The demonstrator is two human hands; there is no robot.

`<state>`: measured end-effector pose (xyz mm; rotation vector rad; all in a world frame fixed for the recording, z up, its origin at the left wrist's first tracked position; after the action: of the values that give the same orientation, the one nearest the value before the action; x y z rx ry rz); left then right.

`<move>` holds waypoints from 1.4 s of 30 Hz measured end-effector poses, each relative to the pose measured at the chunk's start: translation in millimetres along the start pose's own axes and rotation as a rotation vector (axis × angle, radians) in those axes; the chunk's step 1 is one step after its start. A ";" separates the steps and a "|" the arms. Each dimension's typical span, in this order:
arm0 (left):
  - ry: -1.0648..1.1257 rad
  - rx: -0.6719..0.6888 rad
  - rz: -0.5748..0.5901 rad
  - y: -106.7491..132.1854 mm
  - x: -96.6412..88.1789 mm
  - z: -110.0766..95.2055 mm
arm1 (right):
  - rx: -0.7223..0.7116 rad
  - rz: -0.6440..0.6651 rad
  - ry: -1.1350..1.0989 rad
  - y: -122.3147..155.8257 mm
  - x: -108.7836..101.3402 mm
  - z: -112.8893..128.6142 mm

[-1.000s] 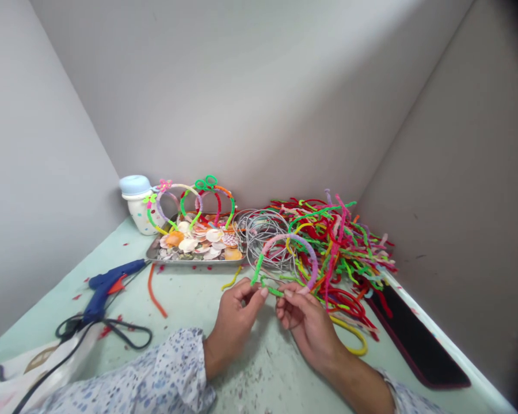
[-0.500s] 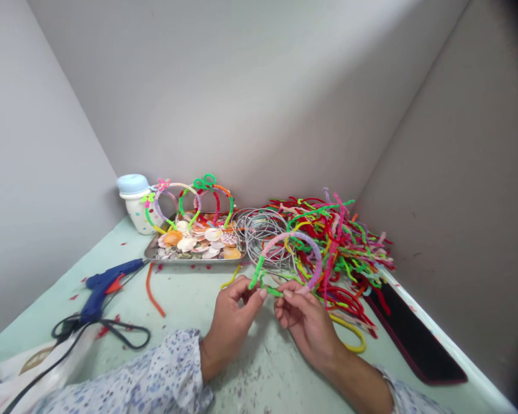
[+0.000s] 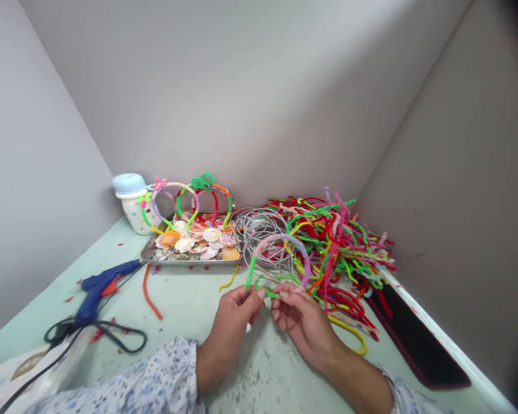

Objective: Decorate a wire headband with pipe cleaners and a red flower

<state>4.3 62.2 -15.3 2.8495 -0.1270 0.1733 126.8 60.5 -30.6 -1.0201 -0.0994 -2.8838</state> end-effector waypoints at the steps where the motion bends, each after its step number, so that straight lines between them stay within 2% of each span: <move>1: 0.013 -0.014 0.008 0.1 0.6 2.2 | -0.006 -0.009 0.012 -0.3 -0.1 1.0; 8: 0.043 -0.017 0.007 5.6 0.8 1.6 | -0.103 -0.098 0.000 -10.8 -8.8 14.5; 11: 0.038 0.015 0.004 9.5 1.2 -5.3 | -0.091 -0.031 0.023 -7.9 -5.4 13.8; 15: -0.001 0.050 -0.004 10.7 0.7 -12.2 | -0.162 0.091 0.133 4.0 5.1 12.9; 21: -0.030 0.084 0.048 7.1 4.8 -14.7 | -0.205 0.129 0.235 5.4 5.9 12.1; 25: -0.048 0.076 0.076 3.4 5.9 -11.6 | -0.200 0.090 0.257 0.3 1.1 13.9; 31: 0.022 0.047 0.025 -3.8 -3.3 -3.3 | -0.226 0.005 0.228 -3.0 -3.4 17.0; 42: 0.044 0.014 -0.024 -7.8 -5.2 -1.6 | -0.222 0.035 0.292 -2.7 -2.6 15.5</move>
<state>-0.2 70.5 -16.5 2.8570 -0.0828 0.2328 138.2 64.7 -20.3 -0.6060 0.2593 -3.0226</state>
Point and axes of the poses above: each hand's wrist, its own y-axis away from the middle knuckle, its own x-axis out of the palm, z = x × y, the point moved 7 cm from there along -y, towards the middle knuckle, and after that the axes turned 12 degrees about -x, right-handed, at the moved point
